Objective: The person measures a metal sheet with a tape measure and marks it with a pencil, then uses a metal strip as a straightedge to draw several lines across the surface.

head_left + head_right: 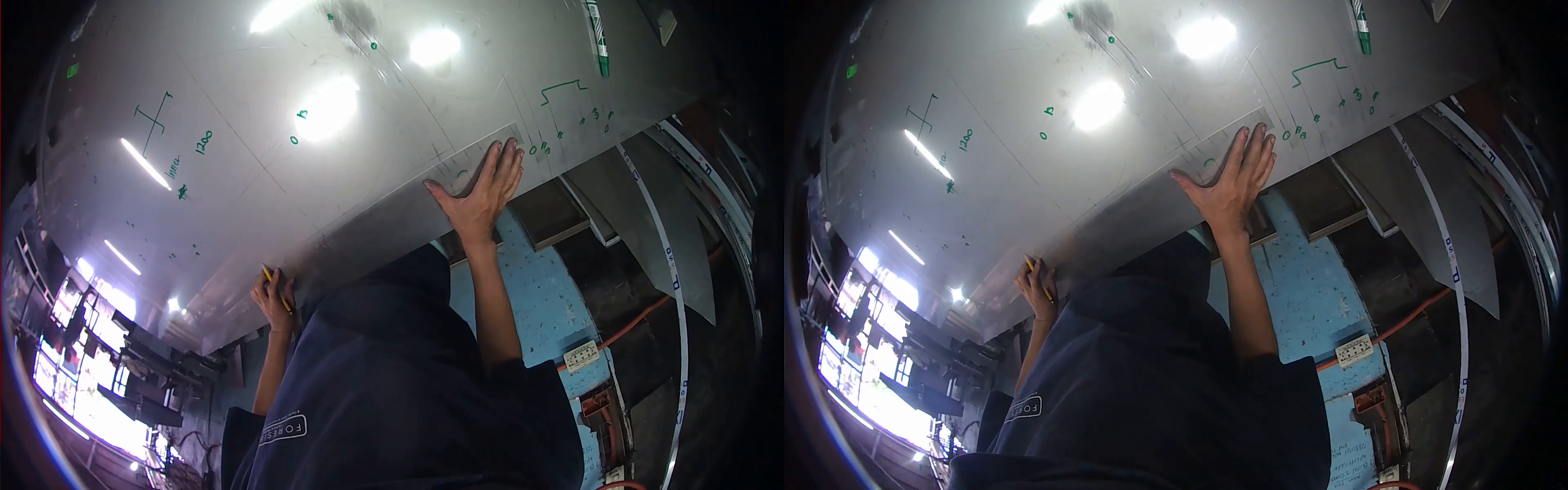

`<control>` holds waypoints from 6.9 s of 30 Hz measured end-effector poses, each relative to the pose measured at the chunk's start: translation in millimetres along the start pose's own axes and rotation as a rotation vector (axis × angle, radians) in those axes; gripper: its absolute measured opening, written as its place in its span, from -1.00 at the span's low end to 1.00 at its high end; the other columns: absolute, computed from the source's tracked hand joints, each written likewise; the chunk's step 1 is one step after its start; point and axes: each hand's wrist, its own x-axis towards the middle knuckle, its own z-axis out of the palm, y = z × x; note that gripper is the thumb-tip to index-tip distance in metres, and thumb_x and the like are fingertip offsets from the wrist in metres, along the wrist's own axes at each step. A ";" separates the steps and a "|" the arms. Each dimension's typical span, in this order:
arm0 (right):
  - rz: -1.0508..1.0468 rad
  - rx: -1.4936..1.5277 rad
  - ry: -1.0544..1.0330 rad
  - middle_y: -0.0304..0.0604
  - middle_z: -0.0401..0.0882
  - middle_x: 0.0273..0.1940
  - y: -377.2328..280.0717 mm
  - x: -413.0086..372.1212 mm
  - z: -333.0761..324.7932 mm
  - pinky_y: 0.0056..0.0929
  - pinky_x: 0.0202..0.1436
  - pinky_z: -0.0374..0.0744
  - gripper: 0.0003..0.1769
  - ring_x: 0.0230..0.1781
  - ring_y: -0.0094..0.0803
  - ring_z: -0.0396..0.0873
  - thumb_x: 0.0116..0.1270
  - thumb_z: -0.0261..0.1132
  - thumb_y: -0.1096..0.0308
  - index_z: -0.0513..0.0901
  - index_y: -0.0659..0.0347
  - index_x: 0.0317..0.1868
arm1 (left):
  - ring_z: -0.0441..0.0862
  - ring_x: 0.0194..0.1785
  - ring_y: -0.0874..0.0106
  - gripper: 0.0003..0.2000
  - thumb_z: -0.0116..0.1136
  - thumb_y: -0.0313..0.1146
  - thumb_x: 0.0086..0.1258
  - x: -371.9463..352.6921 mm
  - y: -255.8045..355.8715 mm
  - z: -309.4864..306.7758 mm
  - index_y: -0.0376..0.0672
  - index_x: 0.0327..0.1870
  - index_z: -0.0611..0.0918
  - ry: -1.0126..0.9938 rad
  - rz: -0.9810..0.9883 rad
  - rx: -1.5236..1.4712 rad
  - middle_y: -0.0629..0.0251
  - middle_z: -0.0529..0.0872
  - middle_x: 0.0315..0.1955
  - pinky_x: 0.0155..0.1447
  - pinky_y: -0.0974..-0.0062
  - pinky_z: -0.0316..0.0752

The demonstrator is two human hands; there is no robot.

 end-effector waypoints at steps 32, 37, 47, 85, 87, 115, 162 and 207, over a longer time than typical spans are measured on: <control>-0.013 -0.031 0.018 0.38 0.00 0.56 0.7 -1.4 4.2 0.47 0.50 0.04 0.47 0.58 0.39 -0.01 0.00 0.36 -0.60 0.03 0.36 0.62 | 0.51 0.19 0.08 -0.53 0.48 -0.40 0.22 9.5 9.7 -9.4 -0.04 0.19 0.65 -0.001 -0.041 0.010 0.09 0.55 0.16 0.29 0.11 0.35; 0.004 -0.020 0.014 0.38 0.03 0.56 0.0 -1.6 3.0 0.45 0.50 0.05 0.46 0.58 0.39 -0.01 0.00 0.36 -0.60 0.05 0.36 0.61 | 0.49 0.21 0.01 -0.49 0.45 -0.46 0.24 11.1 13.8 -10.9 -0.07 0.24 0.58 -0.015 -0.018 0.019 0.03 0.54 0.14 0.29 0.08 0.37; 0.004 -0.021 0.037 0.37 0.04 0.56 1.2 -2.1 4.7 0.43 0.51 0.05 0.47 0.58 0.37 0.00 -0.02 0.38 -0.60 0.07 0.36 0.61 | 0.48 0.19 0.05 -0.50 0.45 -0.37 0.25 9.6 10.1 -8.5 -0.04 0.24 0.58 -0.029 -0.028 0.064 0.05 0.51 0.18 0.28 0.05 0.33; -0.007 0.017 -0.029 0.42 -0.06 0.57 -1.9 -0.7 -2.5 0.50 0.52 -0.06 0.51 0.60 0.43 -0.11 -0.07 0.44 -0.57 0.00 0.31 0.62 | 0.49 0.18 0.06 -0.53 0.44 -0.36 0.26 12.4 12.4 -7.9 -0.05 0.21 0.59 0.003 -0.022 0.056 0.06 0.54 0.14 0.27 0.09 0.33; 0.010 0.018 -0.077 0.45 -0.12 0.57 -7.3 1.7 -8.7 0.51 0.52 -0.09 0.54 0.60 0.43 -0.16 -0.09 0.48 -0.54 -0.06 0.31 0.63 | 0.50 0.16 0.06 -0.52 0.44 -0.37 0.25 12.9 13.5 -8.6 -0.06 0.22 0.58 0.003 -0.017 0.044 0.05 0.54 0.15 0.26 0.09 0.34; 0.067 0.051 -0.195 0.48 -0.36 0.59 -6.4 -2.9 -4.9 0.69 0.43 -0.28 0.70 0.61 0.52 -0.38 -0.18 0.46 -0.60 -0.31 0.26 0.65 | 0.48 0.21 0.05 -0.51 0.44 -0.40 0.25 10.0 12.0 -5.2 -0.05 0.22 0.58 -0.015 -0.055 0.056 0.04 0.54 0.18 0.31 0.07 0.32; 0.169 -0.025 -0.387 0.49 -0.40 0.59 -29.3 13.9 -29.5 0.58 0.51 -0.25 0.65 0.62 0.44 -0.43 -0.11 0.59 -0.38 -0.28 0.49 0.59 | 0.53 0.21 0.17 -0.48 0.61 -0.24 0.05 81.7 72.7 -1.4 0.10 0.12 0.74 -0.024 0.203 -0.150 0.24 0.59 0.11 0.27 0.14 0.37; 0.211 -0.183 -0.399 0.37 -0.30 0.63 -37.3 21.0 -40.2 0.55 0.50 -0.02 0.53 0.66 0.28 -0.33 0.00 0.51 -0.41 -0.14 0.50 0.59 | 0.64 -0.35 -0.02 -0.77 0.28 -0.21 0.42 114.8 36.1 -72.4 -0.17 -0.35 0.62 -0.319 0.191 -0.422 0.08 0.67 -0.53 -0.20 0.07 0.53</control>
